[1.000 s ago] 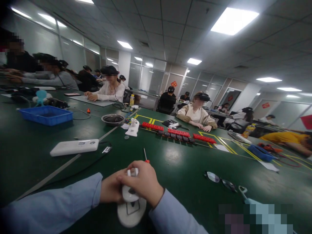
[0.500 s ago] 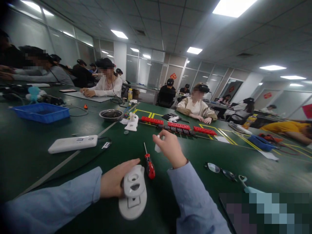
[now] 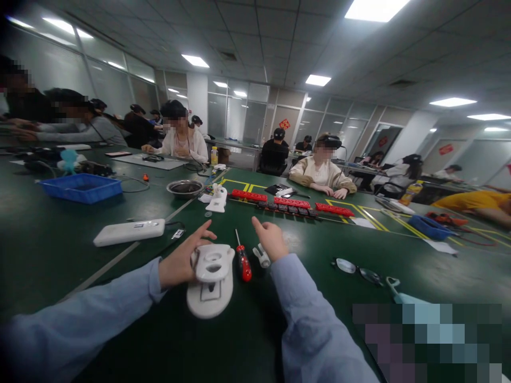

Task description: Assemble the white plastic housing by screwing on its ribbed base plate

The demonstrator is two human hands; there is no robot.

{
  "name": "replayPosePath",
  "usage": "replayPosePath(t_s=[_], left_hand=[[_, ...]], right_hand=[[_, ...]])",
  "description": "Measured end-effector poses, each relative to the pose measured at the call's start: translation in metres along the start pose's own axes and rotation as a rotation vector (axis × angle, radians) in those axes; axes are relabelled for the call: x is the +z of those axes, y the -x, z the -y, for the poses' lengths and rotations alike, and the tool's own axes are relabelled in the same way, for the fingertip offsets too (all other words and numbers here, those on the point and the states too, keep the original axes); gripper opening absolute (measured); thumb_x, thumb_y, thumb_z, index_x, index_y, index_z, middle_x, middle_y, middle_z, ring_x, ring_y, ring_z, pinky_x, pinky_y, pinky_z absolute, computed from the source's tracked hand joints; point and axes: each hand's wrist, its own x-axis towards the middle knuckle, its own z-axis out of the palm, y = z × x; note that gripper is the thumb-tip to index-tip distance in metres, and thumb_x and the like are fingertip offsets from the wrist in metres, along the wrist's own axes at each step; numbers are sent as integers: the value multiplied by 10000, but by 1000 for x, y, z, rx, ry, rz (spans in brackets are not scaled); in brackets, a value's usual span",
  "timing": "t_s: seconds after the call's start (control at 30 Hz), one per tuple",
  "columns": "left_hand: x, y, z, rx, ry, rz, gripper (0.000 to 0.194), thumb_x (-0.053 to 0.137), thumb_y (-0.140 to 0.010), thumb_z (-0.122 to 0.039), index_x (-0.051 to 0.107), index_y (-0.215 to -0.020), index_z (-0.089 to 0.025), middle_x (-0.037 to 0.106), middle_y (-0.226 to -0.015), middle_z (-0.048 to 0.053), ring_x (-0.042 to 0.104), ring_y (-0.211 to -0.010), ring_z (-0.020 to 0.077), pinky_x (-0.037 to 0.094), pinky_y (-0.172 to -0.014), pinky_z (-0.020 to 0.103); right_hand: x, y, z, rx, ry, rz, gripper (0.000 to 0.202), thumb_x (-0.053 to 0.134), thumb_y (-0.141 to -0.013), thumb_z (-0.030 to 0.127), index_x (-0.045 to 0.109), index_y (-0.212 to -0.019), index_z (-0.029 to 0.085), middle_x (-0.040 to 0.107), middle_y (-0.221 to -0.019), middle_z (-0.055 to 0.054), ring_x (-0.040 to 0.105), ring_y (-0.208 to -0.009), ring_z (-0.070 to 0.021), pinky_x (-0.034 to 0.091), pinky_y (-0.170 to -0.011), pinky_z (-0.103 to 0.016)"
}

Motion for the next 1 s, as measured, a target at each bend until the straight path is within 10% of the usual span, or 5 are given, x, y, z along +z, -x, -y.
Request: replayPosePath(t_s=[0.2, 0.27, 0.47, 0.63, 1.0], left_hand=[[-18, -28, -20, 107, 104, 18, 1147, 773, -396, -217, 94, -1317, -310, 379, -1167, 85, 515, -928, 233, 375, -844, 401], [-18, -33, -20, 80, 190, -4, 1074, 772, -397, -226, 197, -1302, -284, 398, -1176, 97, 499, -969, 250, 364, -855, 396], [1, -28, -21, -219, 1027, -501, 750, 424, -594, -686, 388, -1174, -212, 459, -1167, 114, 417, -1104, 246, 348, -888, 366], [34, -37, -32, -708, 1737, -313, 756, 98, -714, -661, 381, -1145, -108, 533, -1029, 186, 527, -942, 324, 457, -662, 459], [62, -57, -18, -697, 1642, -500, 245, 286, -834, -190, 511, -929, -166, 597, -701, 54, 598, -703, 195, 490, -573, 317]], right_hand=[[32, 29, 29, 75, -898, 810, 561, 190, -764, 620, 509, -711, 161, 484, -481, 14, 453, -403, -103, 395, -438, -231], [39, 31, 36, 90, -1236, 885, 446, 253, -811, 501, 519, -802, 144, 558, -559, -9, 543, -509, -131, 452, -563, -278], [34, 10, 43, -25, -1413, 276, 359, 299, -802, 373, 518, -943, 126, 640, -797, -51, 600, -728, -163, 457, -715, -313], [36, -9, 38, -132, -1322, -139, 397, 481, -696, 428, 518, -977, 149, 611, -969, -47, 565, -870, -161, 428, -763, -257], [50, -7, 26, -229, -1036, -297, 397, 613, -571, 410, 597, -810, 94, 640, -839, -105, 577, -803, -221, 444, -700, -297]])
